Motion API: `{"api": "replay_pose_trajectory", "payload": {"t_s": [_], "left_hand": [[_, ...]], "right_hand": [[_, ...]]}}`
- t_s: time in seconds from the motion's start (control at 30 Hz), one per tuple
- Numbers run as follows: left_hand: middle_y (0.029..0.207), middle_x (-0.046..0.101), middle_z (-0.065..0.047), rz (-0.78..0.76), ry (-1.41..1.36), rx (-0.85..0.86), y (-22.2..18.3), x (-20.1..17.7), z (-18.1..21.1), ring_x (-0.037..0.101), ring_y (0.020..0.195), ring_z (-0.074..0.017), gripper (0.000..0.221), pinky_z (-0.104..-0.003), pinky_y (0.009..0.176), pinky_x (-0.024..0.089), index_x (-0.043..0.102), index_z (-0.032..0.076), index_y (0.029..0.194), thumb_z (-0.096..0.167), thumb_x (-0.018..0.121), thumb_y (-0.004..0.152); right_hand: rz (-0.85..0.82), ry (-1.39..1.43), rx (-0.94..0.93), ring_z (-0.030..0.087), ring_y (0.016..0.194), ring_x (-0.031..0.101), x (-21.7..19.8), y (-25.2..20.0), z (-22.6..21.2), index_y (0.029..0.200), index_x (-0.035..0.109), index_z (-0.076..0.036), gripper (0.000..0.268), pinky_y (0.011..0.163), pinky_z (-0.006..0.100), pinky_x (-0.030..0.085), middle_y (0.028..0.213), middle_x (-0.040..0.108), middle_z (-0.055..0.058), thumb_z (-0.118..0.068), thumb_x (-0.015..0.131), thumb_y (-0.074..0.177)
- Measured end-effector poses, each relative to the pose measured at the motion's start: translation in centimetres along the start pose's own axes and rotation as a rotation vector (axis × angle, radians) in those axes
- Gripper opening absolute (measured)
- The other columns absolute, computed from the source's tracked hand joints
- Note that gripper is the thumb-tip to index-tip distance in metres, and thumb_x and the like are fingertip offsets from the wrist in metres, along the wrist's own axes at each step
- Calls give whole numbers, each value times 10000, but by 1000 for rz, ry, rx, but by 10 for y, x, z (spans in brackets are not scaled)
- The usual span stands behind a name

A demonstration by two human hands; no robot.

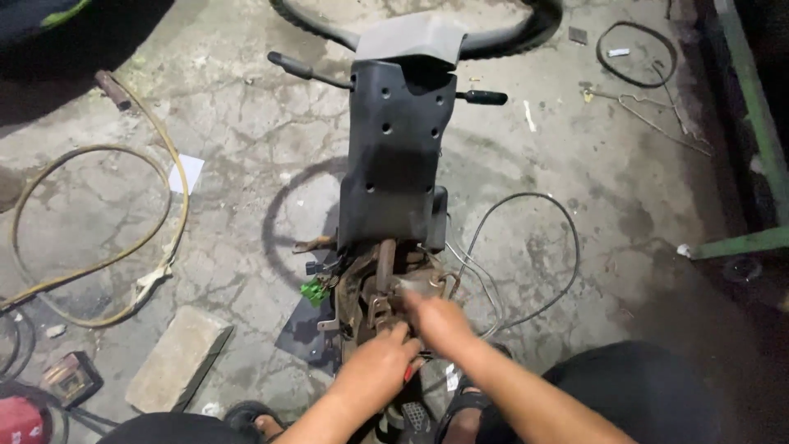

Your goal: Repairing and finishing work on a vehicle steering column by manipulating wires and metal components.

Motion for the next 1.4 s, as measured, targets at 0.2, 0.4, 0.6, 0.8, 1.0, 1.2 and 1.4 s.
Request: {"api": "replay_pose_trajectory", "payload": {"t_s": [0.2, 0.4, 0.6, 0.8, 1.0, 1.2, 1.4], "left_hand": [[1390, 481, -370, -37, 48, 13, 2, 22, -3, 609, 989, -496, 330, -592, 744, 545, 642, -22, 1134, 289, 581, 1043], [1346, 526, -338, -40, 62, 9, -2, 12, 5, 635, 995, -446, 327, -543, 755, 593, 650, -12, 1269, 94, 607, 963], [1426, 471, -387, -16, -50, -46, 5, -8, -9, 670, 1036, -501, 326, -576, 908, 550, 692, -26, 1136, 266, 590, 1036], [1015, 614, -160, 179, -153, -14, 7, -68, 2, 629, 736, -347, 308, -491, 566, 499, 644, 22, 946, 276, 515, 1062], [1370, 542, -239, 333, -138, 72, 8, -83, 4, 538, 1213, -427, 310, -526, 812, 527, 585, 25, 1251, 249, 509, 1051], [996, 566, -169, 237, -69, -1, 21, -32, -15, 598, 778, -397, 225, -547, 578, 456, 594, 24, 921, 220, 576, 1030], [1019, 602, -180, 263, 59, 68, 15, -29, -11, 594, 747, -367, 168, -526, 531, 467, 669, 6, 1014, 154, 592, 991]], "right_hand": [[-95, 84, 265, 236, 734, 705, -43, -13, 14, 1555, 435, -265, 588, 663, 356, 615, 998, 732, 131, 0, 381, 1033], [1, -4, 83, 272, 547, 648, -23, -6, 5, 1422, 372, -162, 344, 467, 419, 553, 694, 648, 49, -144, 429, 1083], [-3, -15, 13, 478, 787, 668, 30, -4, 18, 1628, 251, -211, 884, 658, 589, 495, 979, 713, 176, -136, 674, 855], [-148, -15, 282, 200, 633, 633, -8, -13, 26, 1395, 469, -158, 315, 526, 334, 552, 778, 624, 55, -167, 344, 1107], [-93, -138, 223, 347, 779, 700, -21, -3, 55, 1541, 404, -239, 570, 650, 490, 575, 895, 710, 143, -40, 410, 1006], [-28, -83, 280, 460, 810, 679, -45, -9, 53, 1565, 288, -301, 703, 680, 547, 509, 936, 706, 215, -54, 470, 933], [21, -170, 267, 479, 792, 691, -37, 1, 64, 1597, 334, -288, 746, 665, 566, 524, 902, 728, 218, -11, 463, 916]]}}
Point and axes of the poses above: each hand's wrist, its own y-axis towards the middle knuckle, its own x-axis out of the palm, z = x × y, the point moved 10 cm from there along y, towards the middle knuckle
